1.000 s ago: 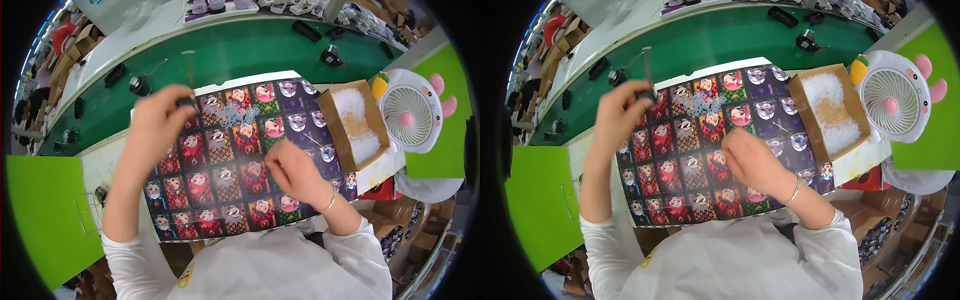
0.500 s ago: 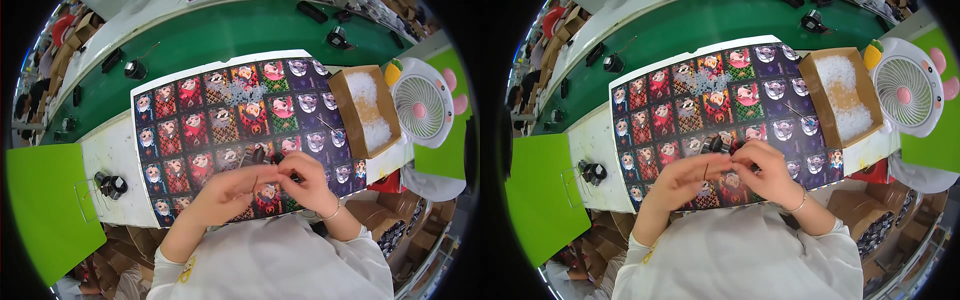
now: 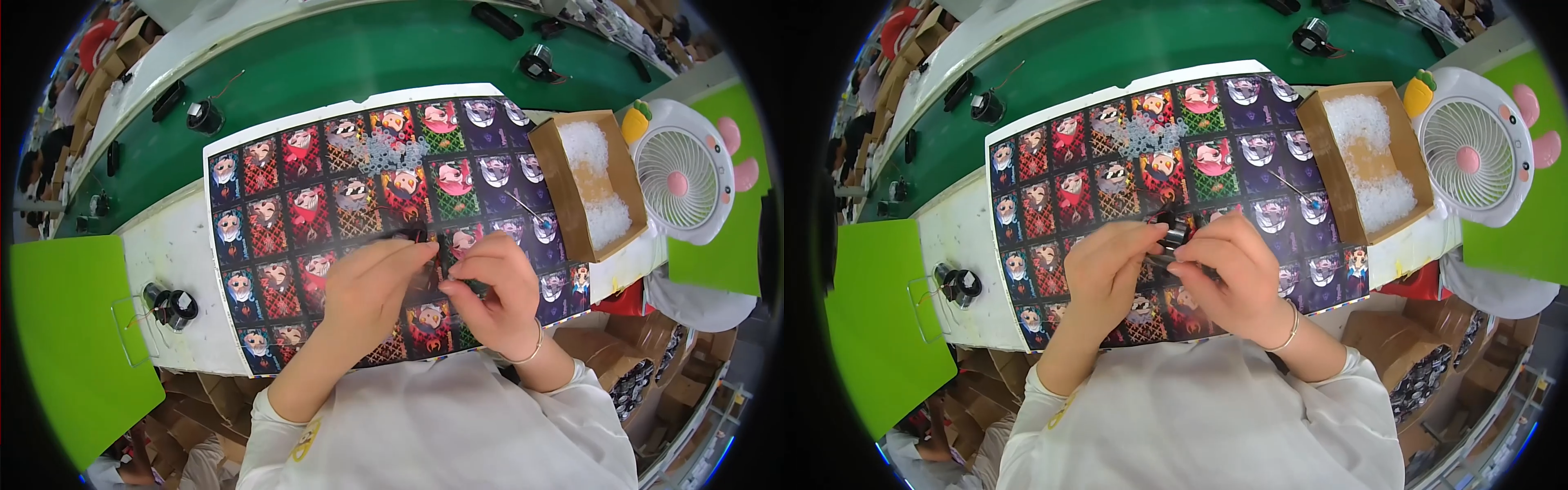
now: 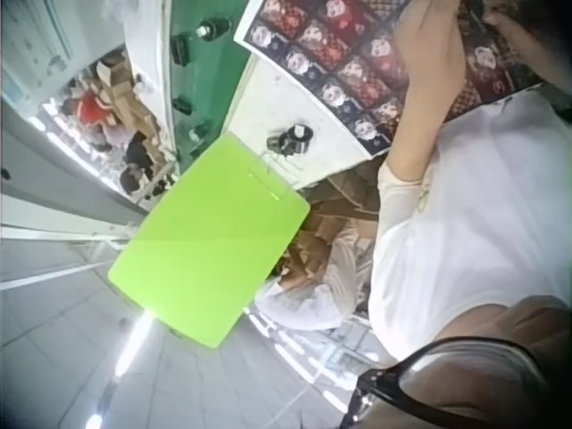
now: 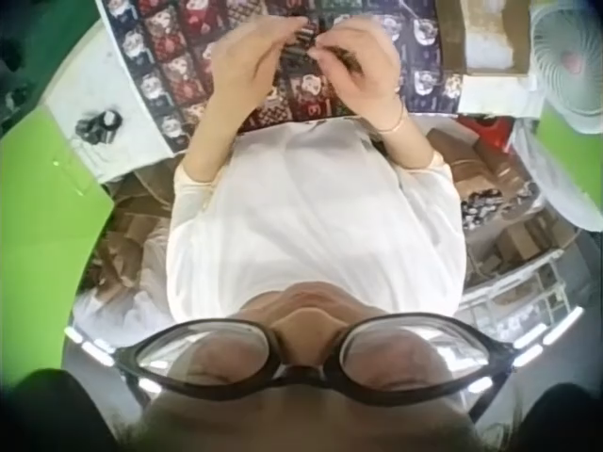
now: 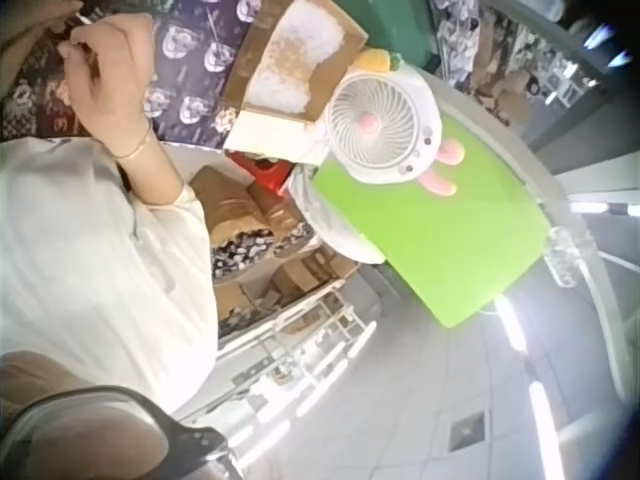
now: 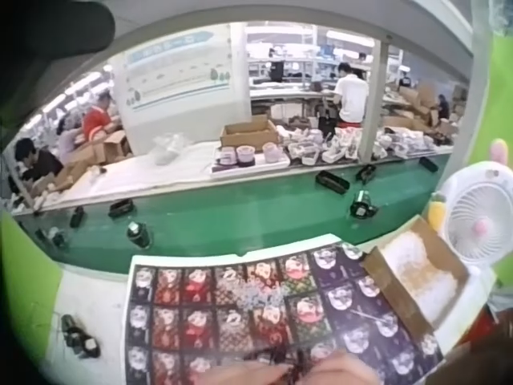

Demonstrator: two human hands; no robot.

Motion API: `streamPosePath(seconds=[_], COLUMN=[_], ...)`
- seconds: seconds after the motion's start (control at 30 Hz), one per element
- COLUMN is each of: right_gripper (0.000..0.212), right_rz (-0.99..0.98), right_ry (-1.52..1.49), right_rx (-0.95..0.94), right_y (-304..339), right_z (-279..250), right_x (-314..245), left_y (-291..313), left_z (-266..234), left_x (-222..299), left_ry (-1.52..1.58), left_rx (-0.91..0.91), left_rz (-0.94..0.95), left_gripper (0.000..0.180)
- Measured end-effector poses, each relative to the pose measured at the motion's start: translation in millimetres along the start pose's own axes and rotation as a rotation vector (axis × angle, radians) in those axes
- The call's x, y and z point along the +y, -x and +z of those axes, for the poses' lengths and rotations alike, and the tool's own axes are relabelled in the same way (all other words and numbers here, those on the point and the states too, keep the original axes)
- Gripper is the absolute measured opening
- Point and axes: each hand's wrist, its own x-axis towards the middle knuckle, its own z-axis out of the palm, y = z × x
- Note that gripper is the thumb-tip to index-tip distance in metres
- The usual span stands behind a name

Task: The person assembles small electronic fan components by threading wires through small rubber rings, attaching the rings to the component bodies by hand, and placing the assembled units onto a conveyor belt.

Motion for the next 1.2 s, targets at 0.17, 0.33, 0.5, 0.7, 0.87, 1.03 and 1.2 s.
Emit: streamPosePath(seconds=[0.17, 0.33, 0.5, 0.7, 0.87, 1.03, 1.2], right_gripper=[0.03, 0.028, 0.026, 0.023, 0.017, 0.013, 0.009], right_rz=[0.204, 0.124, 0.159, 0.333, 0.392, 0.221, 0.76], right_ry=[-0.11, -0.078, -0.114, -0.2, -0.086, 0.022, -0.666], right_rx=[0.07, 0.025, -0.016, -0.036, -0.178, -0.221, 0.024], right_y=[0, -13, -16, -15, -23, -22, 0], right_z=[-2, -4, -2, -4, -14, -19, -11], right_x=[-2, -3, -4, -6, -12, 0, 15], left_y=[-7, -1, -7, -7, 1, 2, 15], left_z=[9, 18, 12, 15, 18, 33, 48], left_x=[-5, 0, -10, -9, -7, -12, -30], left_ry=[0.145, 0.359, 0.031, 0.005, -0.163, -0.303, -0.043], left_rx=[0.094, 0.138, 0.091, 0.103, 0.057, 0.219, 0.163], left_rz=[-0.003, -0.291, 0.219, 0.284, 0.351, 0.294, -0.134], left_gripper=[0.026, 0.015, 0.022, 0.022, 0.025, 0.029, 0.035])
